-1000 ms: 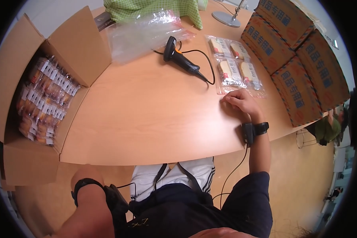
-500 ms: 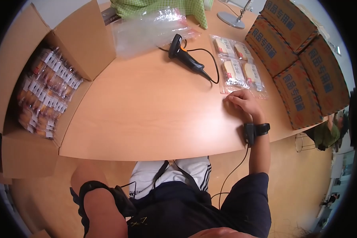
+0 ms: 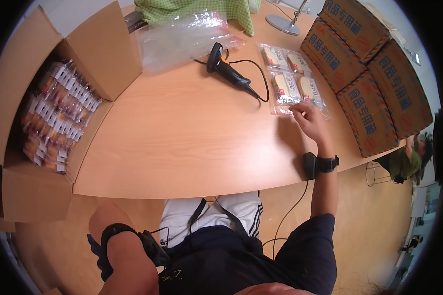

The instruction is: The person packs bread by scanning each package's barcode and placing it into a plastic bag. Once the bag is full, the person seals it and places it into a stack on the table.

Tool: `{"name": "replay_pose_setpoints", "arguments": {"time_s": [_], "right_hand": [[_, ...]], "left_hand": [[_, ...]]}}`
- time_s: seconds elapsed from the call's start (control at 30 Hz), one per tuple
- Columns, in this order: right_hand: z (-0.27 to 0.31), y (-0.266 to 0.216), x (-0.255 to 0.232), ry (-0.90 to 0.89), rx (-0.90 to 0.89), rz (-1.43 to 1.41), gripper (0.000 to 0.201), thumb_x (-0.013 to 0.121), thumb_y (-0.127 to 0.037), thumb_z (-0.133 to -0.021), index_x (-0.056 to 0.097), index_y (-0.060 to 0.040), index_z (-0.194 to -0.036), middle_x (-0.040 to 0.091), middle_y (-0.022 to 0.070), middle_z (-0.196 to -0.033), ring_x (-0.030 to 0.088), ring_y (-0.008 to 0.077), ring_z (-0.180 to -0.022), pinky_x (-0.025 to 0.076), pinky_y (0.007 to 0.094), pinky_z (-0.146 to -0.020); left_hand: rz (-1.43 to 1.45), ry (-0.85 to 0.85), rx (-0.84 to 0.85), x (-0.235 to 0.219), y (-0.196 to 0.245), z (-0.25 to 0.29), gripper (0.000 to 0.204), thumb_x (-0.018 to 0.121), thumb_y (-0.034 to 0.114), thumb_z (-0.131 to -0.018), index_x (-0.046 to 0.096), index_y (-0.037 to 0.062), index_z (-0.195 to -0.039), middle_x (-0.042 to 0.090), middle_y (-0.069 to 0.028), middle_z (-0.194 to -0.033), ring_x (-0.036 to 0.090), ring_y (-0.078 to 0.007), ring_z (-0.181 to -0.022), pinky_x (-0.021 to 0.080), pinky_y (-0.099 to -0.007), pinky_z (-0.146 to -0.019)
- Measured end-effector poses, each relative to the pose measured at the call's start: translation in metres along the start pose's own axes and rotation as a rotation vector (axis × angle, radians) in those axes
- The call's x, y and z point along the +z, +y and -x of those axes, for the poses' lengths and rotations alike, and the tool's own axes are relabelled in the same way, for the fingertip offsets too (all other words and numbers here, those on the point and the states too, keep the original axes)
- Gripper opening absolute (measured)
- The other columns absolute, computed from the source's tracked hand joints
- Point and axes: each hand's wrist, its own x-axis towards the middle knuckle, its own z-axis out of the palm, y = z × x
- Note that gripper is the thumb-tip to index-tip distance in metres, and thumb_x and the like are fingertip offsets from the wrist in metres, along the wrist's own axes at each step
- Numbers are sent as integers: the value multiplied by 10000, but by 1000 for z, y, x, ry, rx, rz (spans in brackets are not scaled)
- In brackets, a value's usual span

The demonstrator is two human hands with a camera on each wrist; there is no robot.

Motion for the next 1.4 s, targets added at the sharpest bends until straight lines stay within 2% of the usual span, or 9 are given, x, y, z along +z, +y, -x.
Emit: {"name": "replay_pose_setpoints", "arguments": {"time_s": [0.2,0.57,0.63,0.67,0.77,0.83,0.87,1.1,1.4], "right_hand": [[20,-17,-1,-194,-27,337,288,562,-208,-924,627,-20,-1132,611,164,-1115,613,332,-997,498,405,-862],[12,-5,10,-138,31,559,358,537,-323,-943,593,-50,-1168,566,208,-1171,556,377,-1118,464,461,-944],[8,-7,10,-56,-25,641,367,545,-339,-944,585,-69,-1190,559,210,-1185,555,376,-1130,471,465,-937],[7,-14,9,-110,40,610,381,531,-362,-957,571,-79,-1209,526,225,-1253,482,416,-1217,439,474,-986],[4,-24,5,-174,107,584,386,538,-383,-956,565,-105,-1221,486,243,-1324,426,453,-1288,415,490,-1023],[5,-24,5,-192,98,590,379,560,-382,-941,574,-120,-1215,479,248,-1326,443,449,-1271,424,497,-1011],[6,-16,6,-139,41,648,372,588,-381,-921,583,-140,-1204,481,249,-1323,481,436,-1224,443,494,-985],[-3,44,21,-31,-155,675,493,667,-343,-855,556,-178,-1306,373,335,-1385,474,506,-1190,479,528,-927],[-23,1,6,50,-177,749,622,611,-275,-871,437,-57,-1426,332,292,-1456,373,471,-1288,372,544,-1001]], "left_hand": [[-103,-131,4,-2,3,5,449,452,339,-1019,446,37,-1351,532,-149,-1272,430,-340,-1191,268,-462,-1041],[-286,-355,-14,8,8,18,511,432,343,-1040,394,56,-1460,497,-160,-1422,376,-369,-1359,196,-509,-1162],[-2070,151,656,35,12,30,80,621,164,-817,653,132,-883,631,9,-989,536,-155,-811,418,-241,-615],[-2071,136,658,36,16,34,80,621,164,-817,653,132,-883,631,9,-989,536,-155,-811,418,-241,-615],[-2625,550,-806,21,35,34,291,574,-100,-722,456,89,-534,554,-17,-621,493,-182,-610,363,-310,-527],[-1949,839,-395,-27,64,51,214,500,-116,-807,471,67,-699,504,3,-681,428,-177,-587,346,-294,-537],[-2006,614,-556,-43,96,60,166,536,-57,-864,480,71,-775,479,19,-702,400,-125,-589,349,-271,-537],[-1148,1561,-723,-98,194,130,98,495,223,-1028,484,153,-961,298,78,-617,297,-38,-494,219,-205,-417],[-1067,1615,-694,-99,231,183,94,553,186,-993,507,104,-1000,452,31,-680,432,-66,-549,333,-216,-461]]}}
